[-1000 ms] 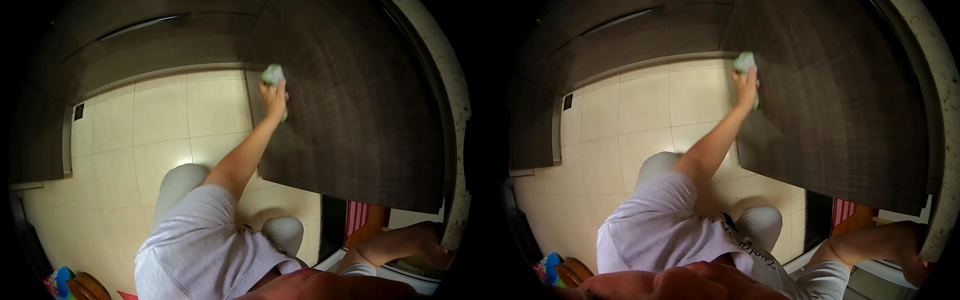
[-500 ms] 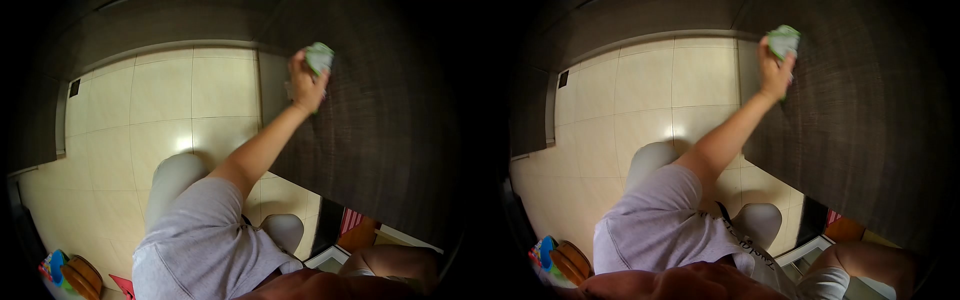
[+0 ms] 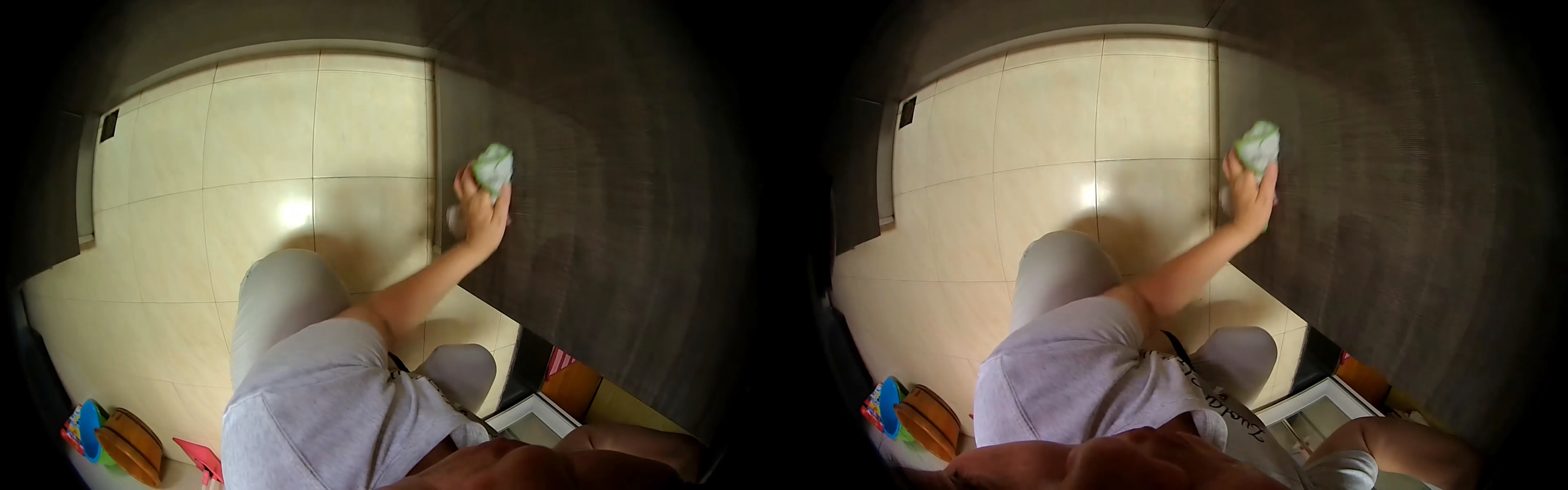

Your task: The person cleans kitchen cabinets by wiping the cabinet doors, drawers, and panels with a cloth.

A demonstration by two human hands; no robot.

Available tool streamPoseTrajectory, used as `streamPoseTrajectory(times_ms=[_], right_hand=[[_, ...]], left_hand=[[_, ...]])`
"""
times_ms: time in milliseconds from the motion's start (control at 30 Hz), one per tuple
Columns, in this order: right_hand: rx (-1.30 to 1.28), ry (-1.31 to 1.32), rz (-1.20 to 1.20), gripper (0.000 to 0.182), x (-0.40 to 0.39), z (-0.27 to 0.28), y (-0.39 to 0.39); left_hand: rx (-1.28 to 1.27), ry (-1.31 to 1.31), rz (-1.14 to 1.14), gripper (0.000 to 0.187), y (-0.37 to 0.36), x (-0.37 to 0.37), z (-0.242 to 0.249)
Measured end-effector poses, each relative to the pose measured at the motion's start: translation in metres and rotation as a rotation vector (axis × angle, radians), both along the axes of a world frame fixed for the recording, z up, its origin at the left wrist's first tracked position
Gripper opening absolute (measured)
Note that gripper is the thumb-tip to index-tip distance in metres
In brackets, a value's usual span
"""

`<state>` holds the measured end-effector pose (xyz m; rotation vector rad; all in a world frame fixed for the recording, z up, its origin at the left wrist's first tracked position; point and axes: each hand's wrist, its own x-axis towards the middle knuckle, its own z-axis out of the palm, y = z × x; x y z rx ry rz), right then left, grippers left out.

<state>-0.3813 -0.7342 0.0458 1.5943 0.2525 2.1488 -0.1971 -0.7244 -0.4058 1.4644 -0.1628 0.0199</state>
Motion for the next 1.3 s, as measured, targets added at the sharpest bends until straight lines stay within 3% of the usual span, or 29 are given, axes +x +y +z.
streamPoseTrajectory(times_ms=[33, 67, 133, 233, 333, 400, 467, 500, 533, 567, 600, 633, 667, 733, 800, 833, 967, 1133, 1200, 1233, 1300], right_hand=[[-0.286, 0.356, -0.307, 0.042, -0.023, 0.008, -0.013], [-0.281, 0.369, -0.305, 0.042, -0.021, 0.007, -0.017], [-0.227, 0.305, -0.117, 0.042, -0.016, 0.004, -0.024], [-0.159, 0.207, 0.147, 0.04, -0.008, 0.01, -0.015], [-0.123, 0.157, 0.222, 0.039, 0.003, 0.007, -0.007], [-0.103, 0.147, 0.222, 0.039, -0.003, 0.009, -0.007], [-0.183, 0.318, -0.149, 0.039, -0.021, 0.013, -0.014], [0.144, -0.038, 0.06, 0.039, -0.002, 0.008, 0.003], [0.15, -0.04, 0.06, 0.039, -0.001, 0.006, 0.002], [0.068, -0.007, 0.043, 0.04, 0.0, 0.004, 0.003], [-0.284, 0.338, -0.307, 0.041, -0.011, 0.006, -0.007], [-0.282, 0.339, -0.307, 0.041, -0.012, 0.005, -0.006], [-0.191, 0.415, -0.189, 0.041, -0.011, 0.004, -0.006], [-0.086, 0.493, -0.072, 0.04, -0.006, 0.001, -0.007], [-0.393, 0.35, -0.344, 0.04, 0.001, 0.001, -0.01], [-0.212, 0.344, -0.126, 0.041, -0.006, 0.004, -0.014], [-0.176, 0.321, -0.079, 0.041, -0.004, 0.005, -0.014], [-0.149, 0.289, -0.03, 0.041, -0.001, 0.004, -0.014], [-0.145, 0.279, -0.011, 0.041, -0.003, 0.003, -0.015], [-0.144, 0.275, -0.004, 0.041, -0.002, 0.003, -0.014], [-0.146, 0.259, 0.017, 0.041, -0.002, 0.003, -0.015]], left_hand=[[-0.051, -0.045, 0.001, 0.034, -0.007, 0.022, -0.006], [-0.1, -0.088, 0.003, 0.034, -0.015, 0.045, -0.015], [-0.051, -0.024, 0.062, 0.038, -0.041, 0.082, -0.052], [0.065, 0.226, -0.035, 0.046, -0.044, 0.121, -0.092], [0.086, 0.264, -0.018, 0.049, -0.035, 0.1, -0.101], [0.17, 0.429, -0.033, 0.051, -0.021, 0.063, -0.103], [0.24, 0.45, -0.064, 0.055, -0.006, 0.005, -0.123], [0.276, 0.497, -0.044, 0.056, 0.002, -0.032, -0.12], [0.313, 0.548, -0.022, 0.057, 0.008, -0.061, -0.115], [0.315, 0.59, -0.021, 0.057, 0.011, -0.074, -0.102], [0.316, 0.632, -0.022, 0.057, 0.013, -0.079, -0.086], [0.399, 0.752, -0.171, 0.054, 0.021, -0.069, -0.065], [0.312, 0.774, -0.136, 0.051, 0.028, -0.058, -0.031], [0.116, 0.481, 0.033, 0.046, 0.013, -0.053, -0.012], [-0.017, 0.319, -0.029, 0.042, 0.004, -0.019, -0.007], [-0.045, 0.285, -0.018, 0.042, -0.002, 0.0, -0.013], [0.02, 0.165, 0.039, 0.043, -0.012, 0.023, -0.063], [0.218, 0.52, -0.093, 0.053, 0.012, -0.023, -0.109], [0.326, 0.689, -0.03, 0.055, 0.015, -0.065, -0.103], [0.384, 0.815, -0.067, 0.053, 0.026, -0.076, -0.078], [0.383, 0.859, -0.086, 0.052, 0.026, -0.101, -0.054]])
